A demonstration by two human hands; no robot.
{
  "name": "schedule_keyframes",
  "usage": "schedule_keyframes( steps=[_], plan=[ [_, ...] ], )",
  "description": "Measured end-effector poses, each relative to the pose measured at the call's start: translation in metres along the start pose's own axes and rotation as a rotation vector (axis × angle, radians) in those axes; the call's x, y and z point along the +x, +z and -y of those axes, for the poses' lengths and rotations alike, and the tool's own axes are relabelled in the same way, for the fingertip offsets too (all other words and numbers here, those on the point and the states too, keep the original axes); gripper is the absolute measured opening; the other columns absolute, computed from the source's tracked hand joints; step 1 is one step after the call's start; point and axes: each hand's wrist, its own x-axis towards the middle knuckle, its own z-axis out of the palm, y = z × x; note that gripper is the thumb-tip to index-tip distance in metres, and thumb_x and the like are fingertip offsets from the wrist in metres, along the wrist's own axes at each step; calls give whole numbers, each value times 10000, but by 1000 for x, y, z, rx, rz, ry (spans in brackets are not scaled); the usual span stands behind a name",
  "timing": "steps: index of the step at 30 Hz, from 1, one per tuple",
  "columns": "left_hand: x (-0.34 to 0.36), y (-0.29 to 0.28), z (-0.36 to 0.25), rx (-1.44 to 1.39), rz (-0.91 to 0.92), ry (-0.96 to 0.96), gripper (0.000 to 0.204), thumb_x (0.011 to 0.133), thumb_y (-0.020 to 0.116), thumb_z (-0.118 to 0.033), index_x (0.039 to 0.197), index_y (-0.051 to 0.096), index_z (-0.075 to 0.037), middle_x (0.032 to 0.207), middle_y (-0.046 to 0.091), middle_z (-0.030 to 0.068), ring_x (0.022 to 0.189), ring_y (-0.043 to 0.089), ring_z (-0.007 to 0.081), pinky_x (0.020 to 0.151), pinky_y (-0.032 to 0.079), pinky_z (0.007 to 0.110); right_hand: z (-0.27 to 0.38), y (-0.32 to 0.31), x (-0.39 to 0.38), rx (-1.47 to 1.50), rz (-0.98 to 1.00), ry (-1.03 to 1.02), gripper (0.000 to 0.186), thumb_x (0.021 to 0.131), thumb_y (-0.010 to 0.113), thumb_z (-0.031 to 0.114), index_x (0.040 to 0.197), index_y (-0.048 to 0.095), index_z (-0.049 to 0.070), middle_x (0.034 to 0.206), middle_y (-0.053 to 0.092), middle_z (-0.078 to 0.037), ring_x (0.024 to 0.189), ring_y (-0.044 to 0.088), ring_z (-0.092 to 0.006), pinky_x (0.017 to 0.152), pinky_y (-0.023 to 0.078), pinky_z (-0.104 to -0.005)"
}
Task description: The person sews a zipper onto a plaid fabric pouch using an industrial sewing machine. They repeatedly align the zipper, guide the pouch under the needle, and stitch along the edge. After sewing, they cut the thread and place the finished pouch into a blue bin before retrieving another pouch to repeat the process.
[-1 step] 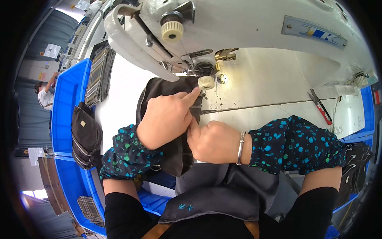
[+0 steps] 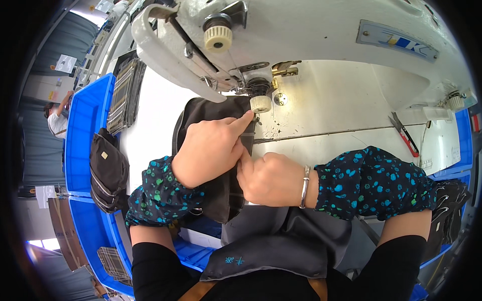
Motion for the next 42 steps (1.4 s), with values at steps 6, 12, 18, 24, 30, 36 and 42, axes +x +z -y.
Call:
schedule_keyframes(
  steps=[6, 12, 18, 24, 30, 36, 42],
  plan=[
    [3, -4, -1, -258, 107, -53, 497, 854, 630, -103, 1323, 639, 59, 874, 703, 236, 792, 693, 409, 691, 548, 488, 4, -6, -2, -39, -14, 33, 308, 711, 641, 222, 834, 744, -42, 956, 734, -350, 511, 585, -160, 462, 387, -269],
    [-1, 4, -4, -394, 107, -85, 514, 896, 616, -117, 1374, 579, 71, 920, 702, 258, 846, 689, 436, 727, 542, 502, 8, -9, -5, -74, 12, 55, 298, 701, 645, 207, 817, 733, -53, 973, 721, -386, 512, 586, -161, 460, 399, -276],
    [5, 10, 0, -299, 28, -63, 506, 952, 582, -174, 1399, 571, 62, 916, 726, 216, 816, 711, 390, 693, 560, 488, -1, -1, -5, -109, 16, 111, 266, 722, 666, 171, 819, 726, -69, 1000, 718, -390, 504, 595, -168, 459, 430, -284],
    [1, 1, -3, -201, -14, -57, 359, 993, 622, -223, 1291, 692, -36, 973, 693, 133, 911, 691, 340, 705, 557, 444, -14, 0, -2, -65, 18, 140, 238, 719, 678, 163, 783, 716, -63, 1010, 717, -393, 512, 617, -182, 470, 469, -287],
    [-13, -6, -13, -79, -72, 64, 394, 831, 717, -71, 1225, 735, -61, 1187, 656, 87, 1082, 641, 302, 856, 553, 399, 4, -12, -6, -86, 54, 129, 188, 693, 675, 174, 688, 686, -13, 1017, 733, -367, 496, 560, -177, 459, 405, -291],
    [-26, -2, -15, 52, -103, 145, 489, 720, 745, -43, 1209, 735, -71, 1309, 677, 71, 1194, 643, 284, 933, 577, 375, 12, -25, -6, -93, 48, 56, 206, 600, 644, 216, 550, 594, 23, 963, 737, -369, 478, 505, -162, 451, 339, -279],
    [-31, -1, -19, 33, -63, 85, 515, 765, 740, -75, 1278, 711, -91, 1316, 685, 89, 1145, 681, 302, 935, 582, 379, 14, -21, -10, -134, 56, 24, 226, 571, 621, 235, 543, 587, 14, 940, 728, -388, 470, 491, -163, 446, 317, -278]
  ],
)
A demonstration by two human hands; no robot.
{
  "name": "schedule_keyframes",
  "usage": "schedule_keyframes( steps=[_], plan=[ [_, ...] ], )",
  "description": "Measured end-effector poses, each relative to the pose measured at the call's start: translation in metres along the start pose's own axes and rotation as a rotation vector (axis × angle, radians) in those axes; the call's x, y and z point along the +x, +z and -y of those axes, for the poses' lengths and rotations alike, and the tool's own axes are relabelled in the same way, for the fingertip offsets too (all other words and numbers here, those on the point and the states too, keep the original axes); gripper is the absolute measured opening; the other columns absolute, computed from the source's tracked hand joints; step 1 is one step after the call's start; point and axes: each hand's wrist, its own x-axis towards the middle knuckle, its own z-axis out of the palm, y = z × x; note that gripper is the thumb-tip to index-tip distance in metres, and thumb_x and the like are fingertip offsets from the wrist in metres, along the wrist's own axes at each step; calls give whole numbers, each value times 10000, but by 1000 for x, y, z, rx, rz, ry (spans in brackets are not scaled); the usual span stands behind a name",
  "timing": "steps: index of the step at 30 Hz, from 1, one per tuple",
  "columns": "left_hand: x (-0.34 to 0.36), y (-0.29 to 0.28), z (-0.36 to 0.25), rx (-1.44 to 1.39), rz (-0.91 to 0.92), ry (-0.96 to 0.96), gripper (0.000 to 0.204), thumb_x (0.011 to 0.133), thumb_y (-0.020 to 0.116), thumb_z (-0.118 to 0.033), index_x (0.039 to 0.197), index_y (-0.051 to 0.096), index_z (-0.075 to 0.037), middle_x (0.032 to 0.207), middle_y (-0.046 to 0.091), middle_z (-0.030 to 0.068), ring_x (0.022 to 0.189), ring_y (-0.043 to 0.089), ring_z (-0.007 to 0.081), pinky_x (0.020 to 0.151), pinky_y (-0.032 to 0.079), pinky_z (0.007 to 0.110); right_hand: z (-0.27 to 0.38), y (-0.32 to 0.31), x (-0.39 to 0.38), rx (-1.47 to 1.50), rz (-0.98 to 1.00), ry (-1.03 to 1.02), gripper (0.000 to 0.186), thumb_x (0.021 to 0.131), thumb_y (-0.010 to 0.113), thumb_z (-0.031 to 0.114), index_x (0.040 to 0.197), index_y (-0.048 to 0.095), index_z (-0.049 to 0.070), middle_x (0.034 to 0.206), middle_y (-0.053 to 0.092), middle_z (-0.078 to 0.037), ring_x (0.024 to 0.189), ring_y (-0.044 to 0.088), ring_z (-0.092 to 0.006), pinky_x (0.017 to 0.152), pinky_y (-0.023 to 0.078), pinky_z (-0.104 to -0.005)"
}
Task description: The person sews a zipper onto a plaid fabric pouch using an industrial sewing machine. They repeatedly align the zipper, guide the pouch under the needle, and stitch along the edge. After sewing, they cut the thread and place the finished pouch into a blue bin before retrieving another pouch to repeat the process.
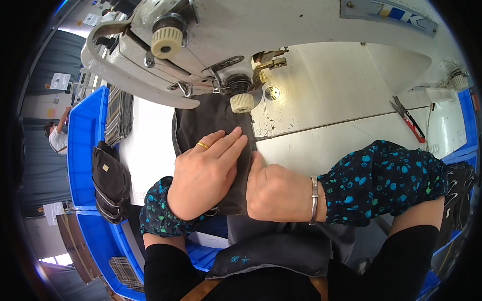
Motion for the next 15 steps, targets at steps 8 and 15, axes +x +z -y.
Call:
schedule_keyframes(
  steps=[8, 15],
  plan=[
    [3, -3, -5, 106, -2, 94, 441, 865, 645, -144, 1303, 695, -119, 1309, 636, 102, 1289, 597, 342, 1090, 431, 623, 3, -2, 1, -9, 42, -7, 390, 559, 605, 258, 706, 681, -95, 929, 718, -406, 490, 543, -166, 447, 363, -280],
    [-3, -1, -2, 25, 50, 96, 452, 878, 614, -111, 1318, 649, -16, 1342, 661, 114, 1252, 659, 296, 997, 564, 445, 1, 0, 1, -7, -4, -10, 212, 563, 627, 215, 544, 590, 7, 934, 724, -395, 476, 492, -164, 452, 321, -274]
  ],
)
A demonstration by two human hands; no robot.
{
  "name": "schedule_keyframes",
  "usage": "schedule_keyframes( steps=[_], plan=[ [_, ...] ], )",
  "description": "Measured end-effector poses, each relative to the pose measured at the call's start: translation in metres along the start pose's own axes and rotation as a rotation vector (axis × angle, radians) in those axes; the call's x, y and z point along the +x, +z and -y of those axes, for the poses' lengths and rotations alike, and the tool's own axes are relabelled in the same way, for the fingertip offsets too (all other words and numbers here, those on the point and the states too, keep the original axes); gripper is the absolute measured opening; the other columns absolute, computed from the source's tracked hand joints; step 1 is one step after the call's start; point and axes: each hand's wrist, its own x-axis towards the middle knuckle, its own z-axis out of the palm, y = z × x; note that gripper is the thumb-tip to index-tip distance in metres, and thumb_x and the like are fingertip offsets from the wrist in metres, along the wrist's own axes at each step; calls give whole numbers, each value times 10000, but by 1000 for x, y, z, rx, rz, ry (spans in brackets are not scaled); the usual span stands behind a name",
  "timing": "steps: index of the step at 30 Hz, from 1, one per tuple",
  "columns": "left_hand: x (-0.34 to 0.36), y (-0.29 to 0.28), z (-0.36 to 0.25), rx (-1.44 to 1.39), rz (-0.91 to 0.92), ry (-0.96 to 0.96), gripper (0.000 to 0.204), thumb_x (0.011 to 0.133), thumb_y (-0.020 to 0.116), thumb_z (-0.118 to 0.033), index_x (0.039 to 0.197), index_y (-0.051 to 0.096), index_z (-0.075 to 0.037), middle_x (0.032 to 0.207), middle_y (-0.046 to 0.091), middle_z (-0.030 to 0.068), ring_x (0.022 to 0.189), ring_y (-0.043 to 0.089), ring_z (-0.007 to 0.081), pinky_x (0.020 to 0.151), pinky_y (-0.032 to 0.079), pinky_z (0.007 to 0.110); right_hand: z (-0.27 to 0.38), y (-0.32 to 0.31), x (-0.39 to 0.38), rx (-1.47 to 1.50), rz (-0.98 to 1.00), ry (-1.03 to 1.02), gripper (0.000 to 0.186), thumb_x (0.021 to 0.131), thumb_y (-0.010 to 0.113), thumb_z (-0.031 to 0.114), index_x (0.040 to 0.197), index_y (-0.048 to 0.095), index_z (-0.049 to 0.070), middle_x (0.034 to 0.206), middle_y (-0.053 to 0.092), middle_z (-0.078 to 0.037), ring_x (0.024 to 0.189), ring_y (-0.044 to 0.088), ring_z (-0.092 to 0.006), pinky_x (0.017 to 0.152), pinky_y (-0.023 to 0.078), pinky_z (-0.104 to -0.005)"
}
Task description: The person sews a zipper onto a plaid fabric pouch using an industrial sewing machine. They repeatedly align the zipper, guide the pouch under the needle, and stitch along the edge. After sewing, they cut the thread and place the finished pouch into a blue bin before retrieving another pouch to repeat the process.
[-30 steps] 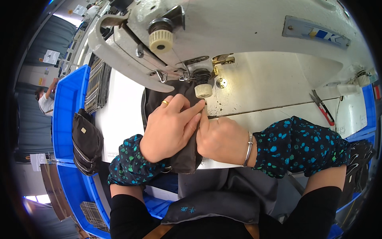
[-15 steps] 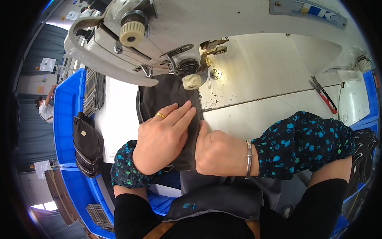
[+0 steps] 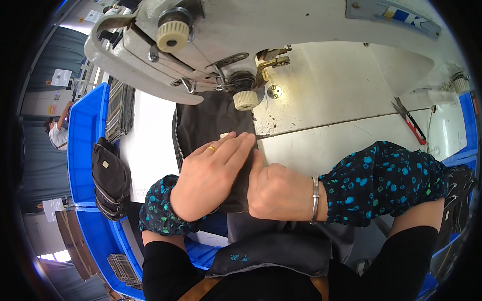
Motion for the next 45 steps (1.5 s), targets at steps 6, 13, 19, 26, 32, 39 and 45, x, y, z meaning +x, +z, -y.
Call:
schedule_keyframes(
  steps=[6, 13, 19, 26, 32, 39, 45],
  plan=[
    [-2, -7, -3, 89, 45, 2, 461, 893, 612, -139, 1344, 649, -48, 1350, 663, 121, 1254, 666, 294, 969, 582, 454, 0, 0, 0, -10, -1, 0, 213, 567, 631, 210, 557, 606, -1, 929, 724, -395, 478, 502, -167, 452, 331, -275],
    [-2, -2, -7, 89, 30, -26, 467, 885, 622, -144, 1344, 654, -63, 1358, 653, 116, 1258, 662, 295, 956, 585, 471, -1, 1, 0, 6, -9, -7, 223, 576, 632, 213, 569, 614, -9, 934, 723, -396, 482, 508, -168, 452, 335, -275],
    [-2, -1, -9, 116, 12, -27, 472, 880, 631, -146, 1347, 656, -77, 1352, 650, 111, 1246, 667, 292, 977, 560, 507, -3, -4, 1, 52, 35, -26, 285, 603, 640, 223, 661, 686, -52, 928, 707, -423, 509, 592, -185, 459, 413, -280],
    [7, 8, 5, 144, -30, -63, 467, 906, 625, -158, 1371, 646, -122, 1360, 635, 111, 1295, 630, 301, 995, 537, 549, -8, 12, 3, -11, 2, 37, 180, 639, 654, 170, 606, 620, -4, 974, 721, -397, 476, 523, -177, 447, 390, -288],
    [21, 16, 25, 94, -90, -84, 474, 901, 628, -122, 1371, 663, -169, 1342, 641, 122, 1303, 619, 337, 1017, 519, 521, -24, 23, 10, 34, 7, 68, 160, 698, 673, 133, 658, 660, -21, 957, 711, -414, 477, 606, -190, 435, 450, -297],
    [30, 21, 40, 0, -139, -51, 490, 859, 647, -56, 1334, 702, -168, 1292, 653, 110, 1277, 633, 316, 1014, 515, 450, -35, 29, 11, 79, 30, 103, 191, 683, 679, 148, 702, 676, -42, 982, 700, -428, 479, 624, -184, 429, 461, -302],
    [23, 28, 41, -128, -184, 26, 448, 866, 619, -69, 1311, 669, -43, 1319, 667, 90, 1290, 613, 278, 1072, 474, 429, -36, 27, 11, 85, 33, 96, 213, 710, 669, 148, 742, 690, -62, 995, 700, -426, 491, 635, -191, 439, 470, -305]
  ],
)
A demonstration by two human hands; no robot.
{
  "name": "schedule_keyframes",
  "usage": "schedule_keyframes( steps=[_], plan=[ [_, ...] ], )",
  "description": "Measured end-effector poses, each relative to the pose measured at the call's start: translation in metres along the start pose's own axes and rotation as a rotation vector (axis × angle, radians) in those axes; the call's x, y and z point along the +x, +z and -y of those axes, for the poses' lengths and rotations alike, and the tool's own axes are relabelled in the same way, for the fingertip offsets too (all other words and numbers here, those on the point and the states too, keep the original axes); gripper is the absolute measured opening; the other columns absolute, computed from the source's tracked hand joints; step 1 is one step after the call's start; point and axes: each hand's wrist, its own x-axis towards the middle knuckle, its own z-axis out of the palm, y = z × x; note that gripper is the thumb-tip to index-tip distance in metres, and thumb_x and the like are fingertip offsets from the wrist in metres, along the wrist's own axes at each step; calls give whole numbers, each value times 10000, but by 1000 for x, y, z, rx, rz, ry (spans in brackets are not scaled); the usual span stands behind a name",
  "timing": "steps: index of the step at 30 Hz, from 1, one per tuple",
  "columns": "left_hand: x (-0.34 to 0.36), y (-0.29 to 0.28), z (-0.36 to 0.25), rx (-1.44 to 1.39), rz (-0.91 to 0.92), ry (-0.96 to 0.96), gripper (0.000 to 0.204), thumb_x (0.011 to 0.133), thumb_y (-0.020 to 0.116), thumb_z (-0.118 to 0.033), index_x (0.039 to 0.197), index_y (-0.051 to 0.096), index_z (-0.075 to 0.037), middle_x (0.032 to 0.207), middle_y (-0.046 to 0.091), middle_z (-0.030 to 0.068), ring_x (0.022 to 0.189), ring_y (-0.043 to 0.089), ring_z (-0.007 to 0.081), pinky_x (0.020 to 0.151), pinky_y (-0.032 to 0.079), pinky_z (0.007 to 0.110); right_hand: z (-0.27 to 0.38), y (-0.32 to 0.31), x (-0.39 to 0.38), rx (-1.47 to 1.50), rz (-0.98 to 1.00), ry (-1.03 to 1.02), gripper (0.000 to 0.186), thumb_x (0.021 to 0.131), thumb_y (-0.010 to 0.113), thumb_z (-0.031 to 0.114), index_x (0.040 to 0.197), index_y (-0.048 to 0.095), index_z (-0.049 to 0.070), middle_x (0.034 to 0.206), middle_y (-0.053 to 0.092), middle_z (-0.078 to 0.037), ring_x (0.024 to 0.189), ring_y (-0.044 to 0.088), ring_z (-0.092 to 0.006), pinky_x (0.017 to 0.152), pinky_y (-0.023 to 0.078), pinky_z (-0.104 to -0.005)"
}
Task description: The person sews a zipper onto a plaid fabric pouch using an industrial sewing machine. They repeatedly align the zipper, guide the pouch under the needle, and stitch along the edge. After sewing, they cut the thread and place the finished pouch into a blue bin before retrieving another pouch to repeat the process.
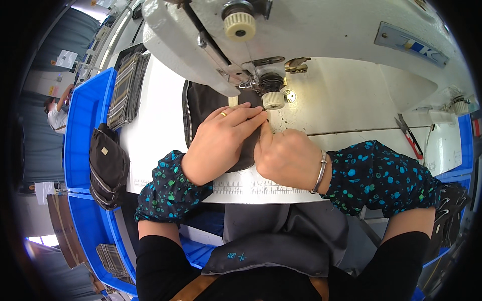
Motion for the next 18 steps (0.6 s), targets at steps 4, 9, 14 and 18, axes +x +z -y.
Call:
schedule_keyframes(
  steps=[4, 9, 14, 18],
  plan=[
    [2, -1, -3, 19, 4, -9, 471, 836, 625, -37, 1305, 662, -9, 1376, 662, 104, 1293, 604, 288, 1074, 472, 397, 1, 2, 0, 5, -17, 0, 215, 720, 670, 150, 755, 697, -61, 995, 706, -415, 496, 640, -192, 447, 478, -308],
    [4, -1, -2, -22, 26, -2, 475, 830, 620, -32, 1302, 658, 9, 1407, 648, 114, 1305, 592, 295, 1080, 469, 410, 2, 0, 0, -4, -7, 13, 211, 723, 671, 147, 760, 701, -58, 990, 712, -401, 499, 643, -193, 444, 478, -309],
    [8, 1, 2, -54, -50, -7, 506, 783, 634, 29, 1288, 668, 9, 1316, 691, 154, 1243, 635, 336, 1057, 496, 430, 0, 4, 2, -28, 26, 54, 207, 742, 664, 145, 793, 704, -52, 1047, 702, -404, 510, 653, -197, 444, 482, -313],
    [10, -3, 3, -52, -80, -34, 482, 776, 638, 42, 1255, 681, 13, 1195, 735, 168, 1164, 672, 345, 1021, 518, 435, -7, 8, 2, -4, -8, 92, 234, 764, 657, 150, 859, 701, -59, 1090, 700, -389, 520, 665, -209, 457, 504, -326]
  ],
)
